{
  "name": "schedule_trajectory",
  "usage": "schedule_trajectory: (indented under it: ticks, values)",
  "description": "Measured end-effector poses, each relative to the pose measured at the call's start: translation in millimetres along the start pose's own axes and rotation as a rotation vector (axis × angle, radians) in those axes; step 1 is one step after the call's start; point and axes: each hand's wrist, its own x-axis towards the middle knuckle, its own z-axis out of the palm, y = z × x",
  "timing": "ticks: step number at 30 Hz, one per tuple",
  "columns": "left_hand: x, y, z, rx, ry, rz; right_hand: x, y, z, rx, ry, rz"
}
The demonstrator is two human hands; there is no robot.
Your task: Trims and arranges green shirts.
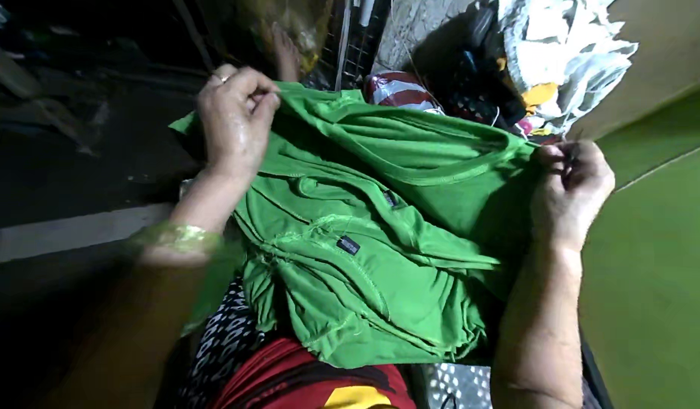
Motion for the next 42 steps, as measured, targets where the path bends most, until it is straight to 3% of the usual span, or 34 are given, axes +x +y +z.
schedule_trajectory:
  ticks: [5, 9, 14, 19, 22, 24, 29, 32, 36, 39, 42]
  values:
    - [3, -14, 38, 0.098, -0.163, -0.033, -6, 2, 70, -0.376, -0.362, 0.071]
    - [-11, -15, 16, -0.034, -0.195, -0.057, -20, -4, 49, -0.229, -0.293, -0.042]
    - [-55, -23, 2, -0.154, -0.016, 0.069, -29, -25, 27, -0.129, -0.238, -0.098]
    - [-71, -10, 16, -0.046, -0.210, 0.103, -43, -29, 3, -0.271, -0.374, -0.038]
    - [-55, 0, 17, -0.156, -0.204, -0.039, -59, -28, -16, -0.212, -0.236, -0.039]
    - [-44, 5, 16, -0.245, -0.241, -0.129, -78, -27, -18, -0.103, -0.144, -0.201]
    - [-32, 9, 18, -0.260, -0.278, -0.170, -99, -39, 24, 0.006, -0.308, -0.343]
    - [-38, 7, 15, -0.249, -0.286, -0.094, -83, -34, 28, 0.085, -0.260, -0.296]
    - [-50, 14, 2, 0.047, -0.307, 0.164, -45, -43, 6, 0.047, -0.143, -0.179]
    - [-45, 31, -19, 0.138, -0.182, 0.092, -15, -32, -4, -0.010, 0.042, -0.183]
    - [-23, 53, -20, 0.086, 0.088, 0.108, 2, -22, 4, -0.036, 0.214, -0.214]
